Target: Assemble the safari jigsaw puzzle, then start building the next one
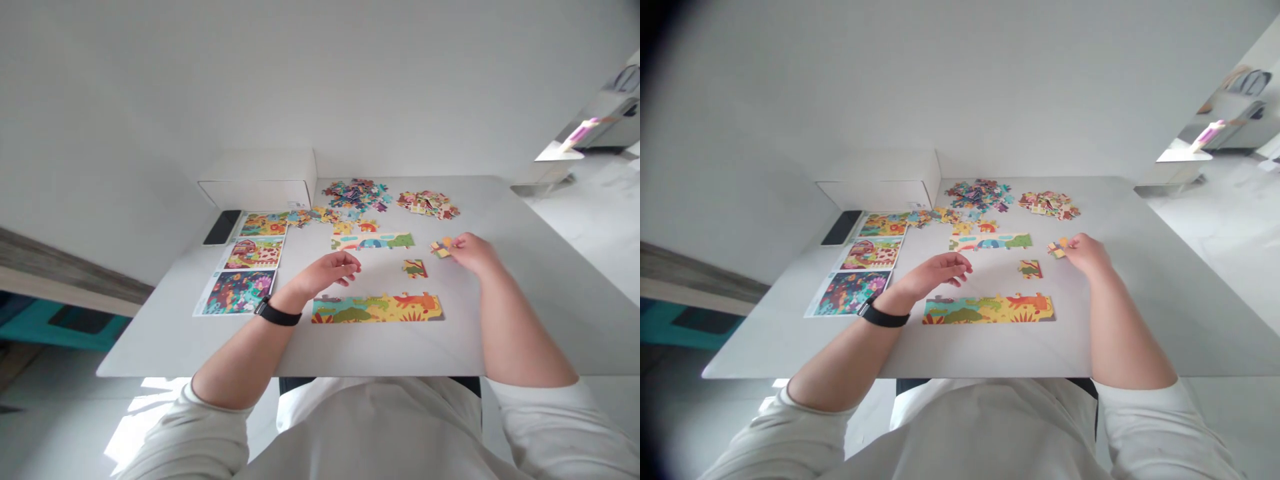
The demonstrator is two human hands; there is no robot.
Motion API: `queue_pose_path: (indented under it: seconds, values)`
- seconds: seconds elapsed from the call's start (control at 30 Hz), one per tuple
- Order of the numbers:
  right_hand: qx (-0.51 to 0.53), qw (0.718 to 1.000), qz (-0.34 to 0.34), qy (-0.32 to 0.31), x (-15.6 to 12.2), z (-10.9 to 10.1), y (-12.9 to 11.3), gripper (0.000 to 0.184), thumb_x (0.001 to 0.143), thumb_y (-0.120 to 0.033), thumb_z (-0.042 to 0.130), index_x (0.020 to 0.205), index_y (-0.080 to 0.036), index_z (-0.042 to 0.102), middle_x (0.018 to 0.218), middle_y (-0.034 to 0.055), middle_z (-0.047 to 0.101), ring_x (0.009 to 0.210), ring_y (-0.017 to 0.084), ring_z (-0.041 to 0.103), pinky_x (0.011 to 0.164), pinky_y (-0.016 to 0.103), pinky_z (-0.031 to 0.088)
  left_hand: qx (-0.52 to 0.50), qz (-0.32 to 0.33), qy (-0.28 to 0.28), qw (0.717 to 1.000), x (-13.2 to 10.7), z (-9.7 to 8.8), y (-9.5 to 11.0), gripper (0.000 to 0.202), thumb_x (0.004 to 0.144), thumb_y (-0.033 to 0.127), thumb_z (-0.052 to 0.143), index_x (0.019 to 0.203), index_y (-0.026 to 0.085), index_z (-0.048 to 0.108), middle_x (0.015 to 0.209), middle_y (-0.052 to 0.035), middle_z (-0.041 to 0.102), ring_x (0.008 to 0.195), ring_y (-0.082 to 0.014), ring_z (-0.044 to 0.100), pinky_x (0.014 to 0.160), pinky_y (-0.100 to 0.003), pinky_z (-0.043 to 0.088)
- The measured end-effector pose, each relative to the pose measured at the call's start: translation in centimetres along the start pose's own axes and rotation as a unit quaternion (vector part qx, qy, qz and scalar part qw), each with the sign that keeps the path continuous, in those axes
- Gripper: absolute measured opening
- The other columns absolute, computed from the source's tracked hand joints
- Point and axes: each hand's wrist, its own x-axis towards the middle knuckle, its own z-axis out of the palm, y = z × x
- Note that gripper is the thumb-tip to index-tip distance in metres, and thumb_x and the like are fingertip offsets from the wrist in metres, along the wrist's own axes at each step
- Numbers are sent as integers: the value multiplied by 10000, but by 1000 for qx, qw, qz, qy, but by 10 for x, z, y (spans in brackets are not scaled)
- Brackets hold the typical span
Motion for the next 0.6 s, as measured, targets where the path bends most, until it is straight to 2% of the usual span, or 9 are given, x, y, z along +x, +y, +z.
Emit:
queue_pose_path:
  seconds: [0.1,0.23,0.33,0.47,0.6]
  values:
    - [-77,996,27,-26,-1,-4,2,192,932,-370,706,995,-221,809,956,140,828,801,288,738,688,370,475,-2,7,5,1000,-1,-2,1,467,805,587,896,997,191,742,1020,-70,737,889,-171,703,791,-310,572]
    - [-92,995,29,-38,-4,-8,0,260,976,-443,704,1059,-221,813,1112,192,829,885,322,737,711,404,461,-4,8,17,1000,-1,-5,1,474,803,587,898,1004,186,745,1042,-79,745,894,-164,697,784,-299,569]
    - [-98,994,47,-33,-4,-9,-1,273,992,-453,690,1103,-231,803,1123,207,820,907,344,741,720,426,468,-3,15,38,999,0,-10,0,463,810,570,896,1009,180,744,1051,-82,746,900,-162,701,771,-286,568]
    - [-109,992,54,-41,-4,-10,-1,281,1002,-452,654,1113,-233,791,1140,215,809,925,341,740,727,424,467,5,42,106,993,3,-26,1,410,823,519,884,1005,183,733,1035,-72,744,887,-153,702,744,-262,566]
    - [-121,989,56,-62,-3,-10,0,375,1023,-519,592,1193,-226,755,1176,182,805,984,329,732,771,400,458,1,80,219,973,4,-56,6,324,822,421,849,1016,201,712,1055,-51,749,871,-139,696,727,-241,562]
